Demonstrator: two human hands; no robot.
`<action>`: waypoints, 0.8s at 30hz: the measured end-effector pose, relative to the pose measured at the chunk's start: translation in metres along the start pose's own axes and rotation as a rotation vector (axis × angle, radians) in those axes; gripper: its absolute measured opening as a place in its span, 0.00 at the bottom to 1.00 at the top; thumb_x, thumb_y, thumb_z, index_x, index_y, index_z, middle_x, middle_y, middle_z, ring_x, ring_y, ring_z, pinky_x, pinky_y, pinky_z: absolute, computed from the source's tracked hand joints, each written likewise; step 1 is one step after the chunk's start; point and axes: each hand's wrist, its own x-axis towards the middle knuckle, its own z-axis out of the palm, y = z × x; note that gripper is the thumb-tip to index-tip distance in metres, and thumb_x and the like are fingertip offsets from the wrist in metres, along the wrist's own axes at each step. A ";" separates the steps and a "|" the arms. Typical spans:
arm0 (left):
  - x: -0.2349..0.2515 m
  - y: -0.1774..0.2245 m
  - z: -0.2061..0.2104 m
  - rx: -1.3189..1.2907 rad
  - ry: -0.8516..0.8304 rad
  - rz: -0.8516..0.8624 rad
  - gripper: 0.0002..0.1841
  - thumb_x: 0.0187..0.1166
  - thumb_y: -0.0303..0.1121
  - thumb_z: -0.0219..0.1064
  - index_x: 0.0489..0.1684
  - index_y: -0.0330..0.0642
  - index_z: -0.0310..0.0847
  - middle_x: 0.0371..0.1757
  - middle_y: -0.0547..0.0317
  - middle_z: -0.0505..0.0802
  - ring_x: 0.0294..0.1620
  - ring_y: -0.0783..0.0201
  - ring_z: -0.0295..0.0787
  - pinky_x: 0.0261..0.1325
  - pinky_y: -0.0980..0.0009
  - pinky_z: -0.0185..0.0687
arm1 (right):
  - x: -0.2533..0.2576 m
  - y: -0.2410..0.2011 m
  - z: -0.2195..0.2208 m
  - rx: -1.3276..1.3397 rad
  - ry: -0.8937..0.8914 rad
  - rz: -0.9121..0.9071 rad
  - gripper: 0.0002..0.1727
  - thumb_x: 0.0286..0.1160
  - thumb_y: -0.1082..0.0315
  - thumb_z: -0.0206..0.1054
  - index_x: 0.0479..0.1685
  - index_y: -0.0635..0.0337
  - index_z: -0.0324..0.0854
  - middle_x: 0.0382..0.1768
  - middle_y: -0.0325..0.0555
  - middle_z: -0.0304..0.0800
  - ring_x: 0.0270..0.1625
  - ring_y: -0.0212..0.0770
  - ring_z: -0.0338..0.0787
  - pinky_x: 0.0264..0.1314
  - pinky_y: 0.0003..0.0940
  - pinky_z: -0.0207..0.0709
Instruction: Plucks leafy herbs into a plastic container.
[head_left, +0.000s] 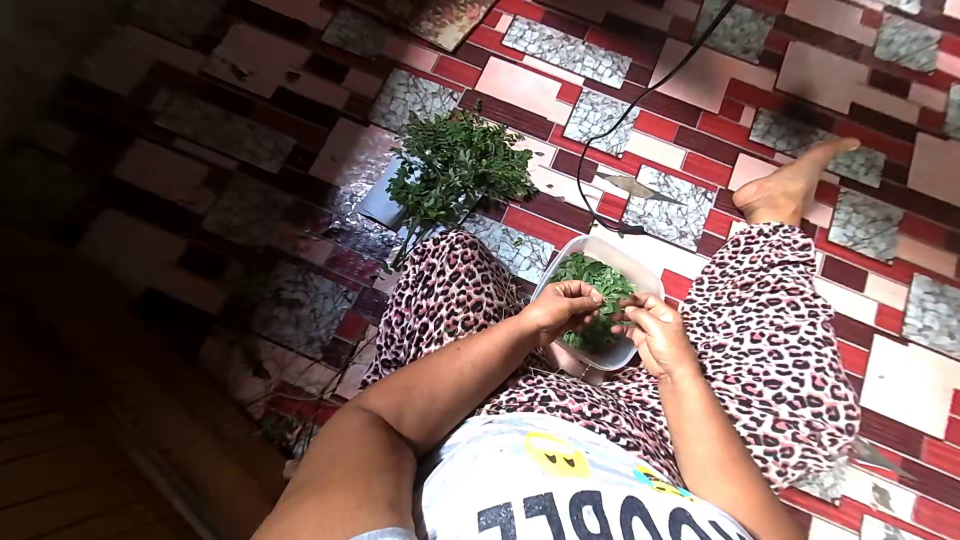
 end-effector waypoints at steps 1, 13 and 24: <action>0.000 0.000 0.000 -0.006 0.001 0.005 0.03 0.86 0.25 0.60 0.44 0.38 0.80 0.33 0.60 0.87 0.27 0.71 0.82 0.33 0.77 0.79 | -0.001 0.000 0.000 0.017 -0.044 0.047 0.09 0.77 0.80 0.54 0.46 0.66 0.78 0.42 0.47 0.88 0.38 0.39 0.91 0.42 0.35 0.88; 0.005 -0.009 -0.004 0.216 -0.044 0.102 0.05 0.86 0.28 0.62 0.40 0.38 0.78 0.29 0.62 0.86 0.24 0.74 0.78 0.29 0.78 0.74 | -0.001 -0.001 0.008 0.192 -0.112 0.031 0.14 0.81 0.72 0.49 0.49 0.63 0.82 0.41 0.47 0.92 0.41 0.40 0.92 0.49 0.41 0.88; 0.003 -0.010 -0.002 0.381 -0.085 0.189 0.06 0.87 0.29 0.58 0.40 0.38 0.75 0.29 0.62 0.82 0.24 0.75 0.72 0.30 0.78 0.68 | 0.001 0.010 0.017 0.090 -0.047 -0.102 0.04 0.75 0.82 0.63 0.40 0.67 0.81 0.34 0.46 0.91 0.37 0.39 0.93 0.48 0.39 0.91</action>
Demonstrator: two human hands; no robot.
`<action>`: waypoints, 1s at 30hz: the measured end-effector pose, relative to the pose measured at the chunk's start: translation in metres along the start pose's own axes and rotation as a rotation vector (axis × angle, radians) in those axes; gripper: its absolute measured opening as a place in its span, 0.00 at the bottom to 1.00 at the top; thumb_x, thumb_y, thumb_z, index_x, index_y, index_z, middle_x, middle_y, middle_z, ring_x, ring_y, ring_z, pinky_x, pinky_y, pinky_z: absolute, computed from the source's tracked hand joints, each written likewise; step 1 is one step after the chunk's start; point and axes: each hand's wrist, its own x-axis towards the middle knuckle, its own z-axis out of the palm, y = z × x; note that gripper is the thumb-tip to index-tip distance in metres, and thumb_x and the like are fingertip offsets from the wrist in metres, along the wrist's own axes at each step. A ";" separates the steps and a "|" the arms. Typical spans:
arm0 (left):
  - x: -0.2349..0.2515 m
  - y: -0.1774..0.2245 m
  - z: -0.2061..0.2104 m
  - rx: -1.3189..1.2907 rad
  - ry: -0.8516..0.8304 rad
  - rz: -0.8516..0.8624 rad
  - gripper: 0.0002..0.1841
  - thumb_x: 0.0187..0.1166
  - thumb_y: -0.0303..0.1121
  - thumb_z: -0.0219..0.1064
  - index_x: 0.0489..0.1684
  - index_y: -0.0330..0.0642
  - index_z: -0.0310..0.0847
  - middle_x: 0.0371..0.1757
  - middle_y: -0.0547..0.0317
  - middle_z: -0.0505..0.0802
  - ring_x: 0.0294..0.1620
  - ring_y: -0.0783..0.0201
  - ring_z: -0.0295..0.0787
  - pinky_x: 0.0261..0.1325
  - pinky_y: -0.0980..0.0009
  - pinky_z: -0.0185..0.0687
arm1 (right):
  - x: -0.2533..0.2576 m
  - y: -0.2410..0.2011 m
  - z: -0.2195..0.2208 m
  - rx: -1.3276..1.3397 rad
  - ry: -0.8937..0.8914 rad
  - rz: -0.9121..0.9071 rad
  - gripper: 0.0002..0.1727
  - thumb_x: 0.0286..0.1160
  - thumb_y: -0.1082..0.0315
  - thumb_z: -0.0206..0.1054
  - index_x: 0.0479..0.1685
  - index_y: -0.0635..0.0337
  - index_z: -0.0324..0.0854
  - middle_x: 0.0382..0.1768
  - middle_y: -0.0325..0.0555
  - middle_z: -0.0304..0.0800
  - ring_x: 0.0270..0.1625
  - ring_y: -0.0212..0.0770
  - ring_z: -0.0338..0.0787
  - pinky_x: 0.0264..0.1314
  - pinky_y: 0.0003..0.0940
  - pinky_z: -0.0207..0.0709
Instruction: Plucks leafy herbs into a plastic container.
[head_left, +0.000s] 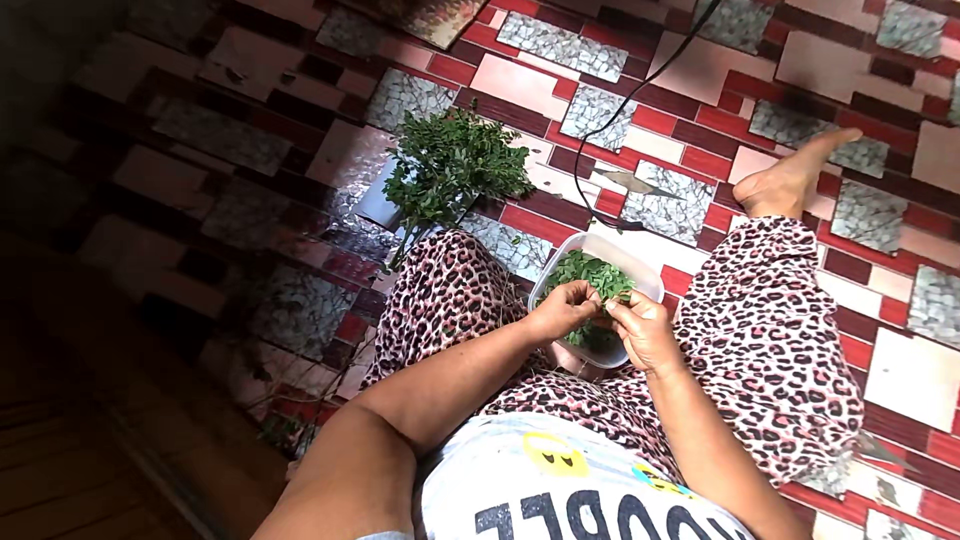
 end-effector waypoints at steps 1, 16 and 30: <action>0.000 0.000 0.000 -0.003 -0.010 0.004 0.06 0.87 0.30 0.57 0.40 0.39 0.74 0.29 0.63 0.82 0.24 0.75 0.72 0.30 0.78 0.67 | 0.000 0.001 0.000 -0.008 -0.010 -0.014 0.04 0.75 0.81 0.63 0.40 0.66 0.81 0.34 0.45 0.90 0.38 0.38 0.93 0.48 0.39 0.91; -0.001 0.003 -0.003 0.034 -0.071 -0.012 0.07 0.88 0.30 0.55 0.38 0.40 0.73 0.29 0.65 0.82 0.24 0.77 0.71 0.29 0.79 0.65 | -0.002 -0.007 -0.007 -0.248 -0.098 0.008 0.03 0.84 0.75 0.59 0.45 0.65 0.78 0.38 0.44 0.88 0.40 0.34 0.91 0.48 0.34 0.89; 0.000 -0.001 -0.002 -0.062 -0.040 -0.016 0.06 0.88 0.29 0.56 0.38 0.41 0.73 0.25 0.66 0.78 0.21 0.76 0.69 0.27 0.79 0.64 | -0.004 -0.003 -0.005 -0.275 -0.112 -0.015 0.06 0.71 0.80 0.69 0.44 0.68 0.85 0.36 0.45 0.93 0.39 0.34 0.93 0.48 0.33 0.90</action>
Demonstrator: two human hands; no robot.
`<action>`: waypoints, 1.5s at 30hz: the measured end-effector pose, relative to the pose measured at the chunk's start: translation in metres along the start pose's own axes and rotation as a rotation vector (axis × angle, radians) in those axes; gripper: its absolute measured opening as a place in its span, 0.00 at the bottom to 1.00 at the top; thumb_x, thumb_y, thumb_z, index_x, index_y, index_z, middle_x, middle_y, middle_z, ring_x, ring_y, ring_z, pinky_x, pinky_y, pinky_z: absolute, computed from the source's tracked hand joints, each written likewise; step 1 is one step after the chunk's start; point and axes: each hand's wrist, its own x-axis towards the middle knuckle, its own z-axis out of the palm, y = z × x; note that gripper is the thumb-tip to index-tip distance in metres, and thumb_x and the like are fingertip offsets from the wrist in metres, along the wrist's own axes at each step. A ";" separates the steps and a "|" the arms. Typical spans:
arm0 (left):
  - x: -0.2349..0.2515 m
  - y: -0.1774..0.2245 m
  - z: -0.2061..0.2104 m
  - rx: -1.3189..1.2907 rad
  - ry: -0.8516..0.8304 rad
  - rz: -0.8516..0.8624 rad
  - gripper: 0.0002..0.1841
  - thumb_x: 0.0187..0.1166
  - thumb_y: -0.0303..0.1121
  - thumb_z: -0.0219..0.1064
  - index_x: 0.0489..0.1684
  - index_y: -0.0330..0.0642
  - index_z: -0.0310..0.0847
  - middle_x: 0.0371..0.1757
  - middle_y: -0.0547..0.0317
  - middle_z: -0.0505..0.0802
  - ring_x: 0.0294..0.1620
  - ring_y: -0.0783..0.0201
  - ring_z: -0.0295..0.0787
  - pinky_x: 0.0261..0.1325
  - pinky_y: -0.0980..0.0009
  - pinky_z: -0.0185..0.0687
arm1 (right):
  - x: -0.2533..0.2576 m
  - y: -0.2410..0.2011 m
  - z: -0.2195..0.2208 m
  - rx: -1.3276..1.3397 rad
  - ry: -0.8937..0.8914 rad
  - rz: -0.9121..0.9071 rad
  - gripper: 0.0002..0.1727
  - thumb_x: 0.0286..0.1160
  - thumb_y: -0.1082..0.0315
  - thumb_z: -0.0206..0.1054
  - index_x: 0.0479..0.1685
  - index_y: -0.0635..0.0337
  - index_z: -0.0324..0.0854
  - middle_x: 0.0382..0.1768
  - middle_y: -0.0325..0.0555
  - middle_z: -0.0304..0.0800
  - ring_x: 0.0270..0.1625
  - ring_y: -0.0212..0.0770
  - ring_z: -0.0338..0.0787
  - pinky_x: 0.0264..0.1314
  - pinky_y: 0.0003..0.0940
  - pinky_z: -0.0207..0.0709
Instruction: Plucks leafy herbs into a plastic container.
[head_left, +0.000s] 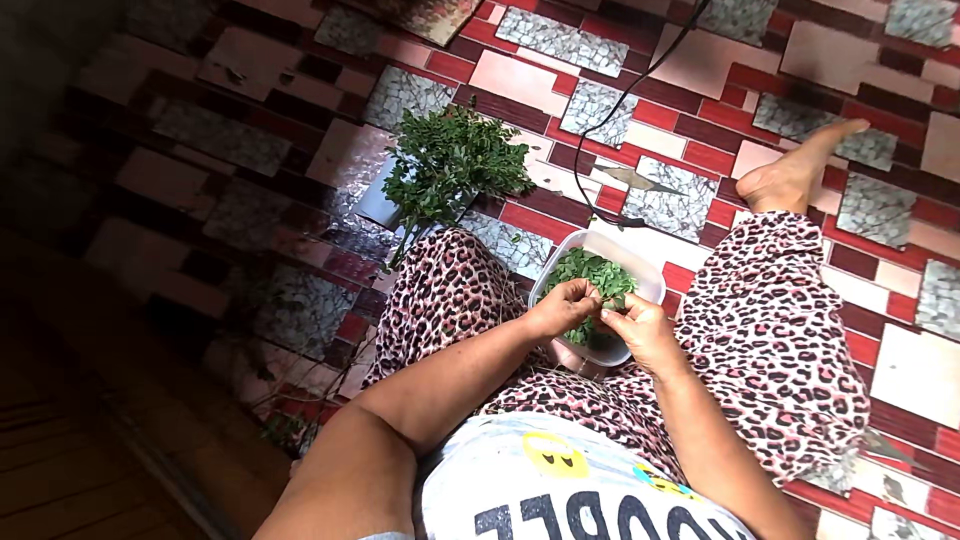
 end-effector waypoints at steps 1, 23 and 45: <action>0.000 0.000 0.001 -0.002 0.001 -0.003 0.07 0.88 0.29 0.56 0.37 0.41 0.73 0.25 0.66 0.78 0.21 0.76 0.68 0.27 0.79 0.64 | 0.000 -0.001 0.000 0.005 -0.003 0.005 0.05 0.71 0.81 0.69 0.42 0.67 0.85 0.35 0.45 0.92 0.38 0.34 0.93 0.48 0.33 0.90; -0.004 0.004 -0.003 0.049 0.077 0.046 0.04 0.83 0.27 0.64 0.38 0.38 0.80 0.28 0.65 0.81 0.24 0.76 0.72 0.29 0.79 0.69 | -0.009 -0.025 -0.032 -0.580 0.200 -0.109 0.15 0.79 0.68 0.70 0.58 0.69 0.85 0.57 0.61 0.89 0.54 0.52 0.91 0.60 0.53 0.84; -0.002 0.000 0.000 0.009 0.083 0.011 0.02 0.78 0.24 0.70 0.35 0.36 0.85 0.26 0.66 0.84 0.22 0.78 0.72 0.27 0.80 0.67 | 0.001 -0.008 -0.004 -0.032 0.109 0.014 0.02 0.80 0.79 0.64 0.39 0.67 0.81 0.28 0.44 0.91 0.25 0.34 0.90 0.32 0.29 0.89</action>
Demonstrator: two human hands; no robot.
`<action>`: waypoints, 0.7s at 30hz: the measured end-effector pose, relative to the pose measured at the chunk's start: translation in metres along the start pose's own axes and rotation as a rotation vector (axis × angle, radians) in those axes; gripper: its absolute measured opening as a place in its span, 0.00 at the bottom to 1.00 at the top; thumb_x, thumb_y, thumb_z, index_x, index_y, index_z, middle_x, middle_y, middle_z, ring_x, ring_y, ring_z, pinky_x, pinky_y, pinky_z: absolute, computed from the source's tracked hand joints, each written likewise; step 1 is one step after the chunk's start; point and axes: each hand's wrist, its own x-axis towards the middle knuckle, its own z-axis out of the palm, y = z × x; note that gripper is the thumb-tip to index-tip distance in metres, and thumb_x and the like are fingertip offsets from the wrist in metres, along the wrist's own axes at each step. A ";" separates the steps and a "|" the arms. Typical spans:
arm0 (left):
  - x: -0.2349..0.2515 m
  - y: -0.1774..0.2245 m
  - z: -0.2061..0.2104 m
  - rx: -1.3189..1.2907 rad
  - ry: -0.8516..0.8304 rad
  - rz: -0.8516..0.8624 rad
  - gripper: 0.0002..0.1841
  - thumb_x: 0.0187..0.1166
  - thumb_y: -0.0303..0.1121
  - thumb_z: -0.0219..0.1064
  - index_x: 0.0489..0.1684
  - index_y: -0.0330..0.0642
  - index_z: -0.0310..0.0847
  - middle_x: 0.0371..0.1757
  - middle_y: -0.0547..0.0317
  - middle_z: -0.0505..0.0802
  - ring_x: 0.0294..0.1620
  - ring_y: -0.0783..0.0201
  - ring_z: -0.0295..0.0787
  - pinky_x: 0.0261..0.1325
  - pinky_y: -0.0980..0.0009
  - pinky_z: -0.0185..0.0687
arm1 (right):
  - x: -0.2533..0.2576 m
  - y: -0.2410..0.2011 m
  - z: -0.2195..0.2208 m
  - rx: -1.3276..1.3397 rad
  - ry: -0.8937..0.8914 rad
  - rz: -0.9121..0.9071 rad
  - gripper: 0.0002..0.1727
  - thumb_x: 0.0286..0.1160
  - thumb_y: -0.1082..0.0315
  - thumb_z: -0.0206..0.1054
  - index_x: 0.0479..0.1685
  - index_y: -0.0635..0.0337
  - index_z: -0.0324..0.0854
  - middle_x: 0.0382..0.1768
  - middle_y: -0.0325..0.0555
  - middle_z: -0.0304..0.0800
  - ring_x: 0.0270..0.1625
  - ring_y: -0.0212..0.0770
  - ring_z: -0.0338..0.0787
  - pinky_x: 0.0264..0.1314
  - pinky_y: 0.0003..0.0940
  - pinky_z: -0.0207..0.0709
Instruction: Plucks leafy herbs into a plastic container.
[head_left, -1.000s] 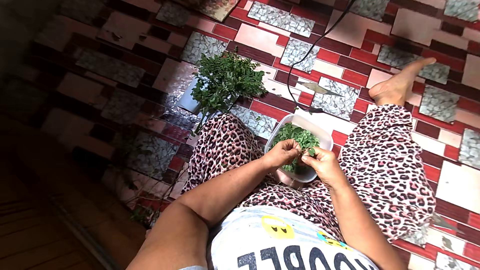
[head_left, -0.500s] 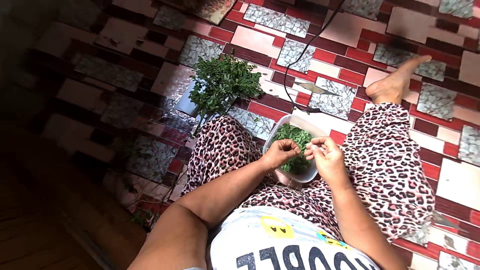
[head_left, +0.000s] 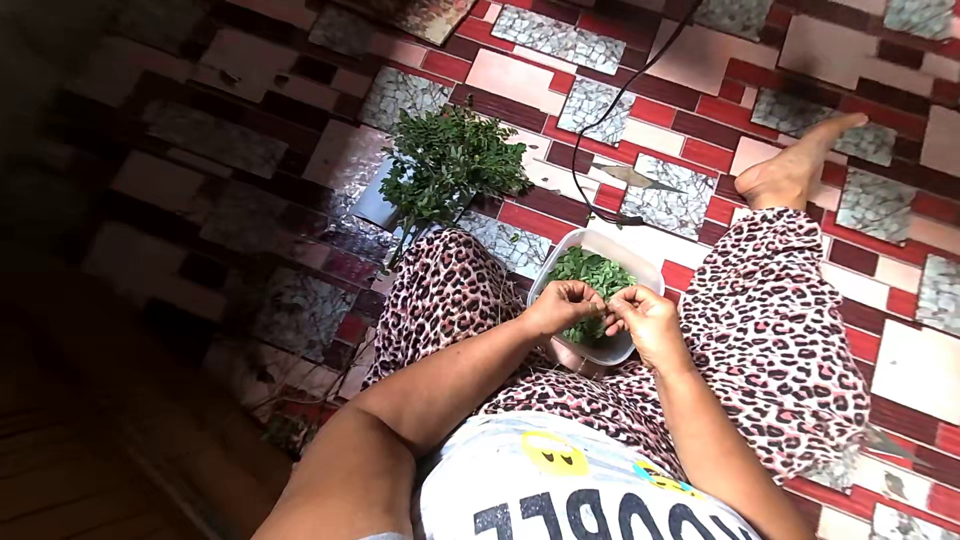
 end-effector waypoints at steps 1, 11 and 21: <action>0.000 -0.001 0.000 0.001 0.002 0.000 0.03 0.78 0.24 0.70 0.35 0.36 0.85 0.25 0.66 0.84 0.21 0.78 0.71 0.26 0.80 0.67 | 0.001 0.001 -0.002 -0.039 0.030 -0.014 0.03 0.80 0.78 0.65 0.39 0.66 0.81 0.29 0.43 0.91 0.26 0.33 0.90 0.32 0.29 0.88; 0.001 -0.004 0.000 0.087 -0.021 0.049 0.04 0.76 0.25 0.71 0.32 0.37 0.84 0.25 0.67 0.83 0.25 0.77 0.74 0.31 0.78 0.70 | 0.004 0.007 -0.008 -0.372 -0.060 -0.361 0.11 0.71 0.66 0.74 0.47 0.63 0.90 0.71 0.53 0.81 0.73 0.46 0.81 0.72 0.46 0.77; 0.001 -0.002 -0.001 0.125 -0.021 0.057 0.05 0.77 0.25 0.70 0.31 0.37 0.84 0.26 0.65 0.83 0.27 0.76 0.75 0.33 0.77 0.71 | 0.010 0.012 -0.008 -0.108 0.044 -0.274 0.06 0.80 0.72 0.63 0.40 0.63 0.84 0.57 0.45 0.88 0.55 0.35 0.89 0.58 0.35 0.86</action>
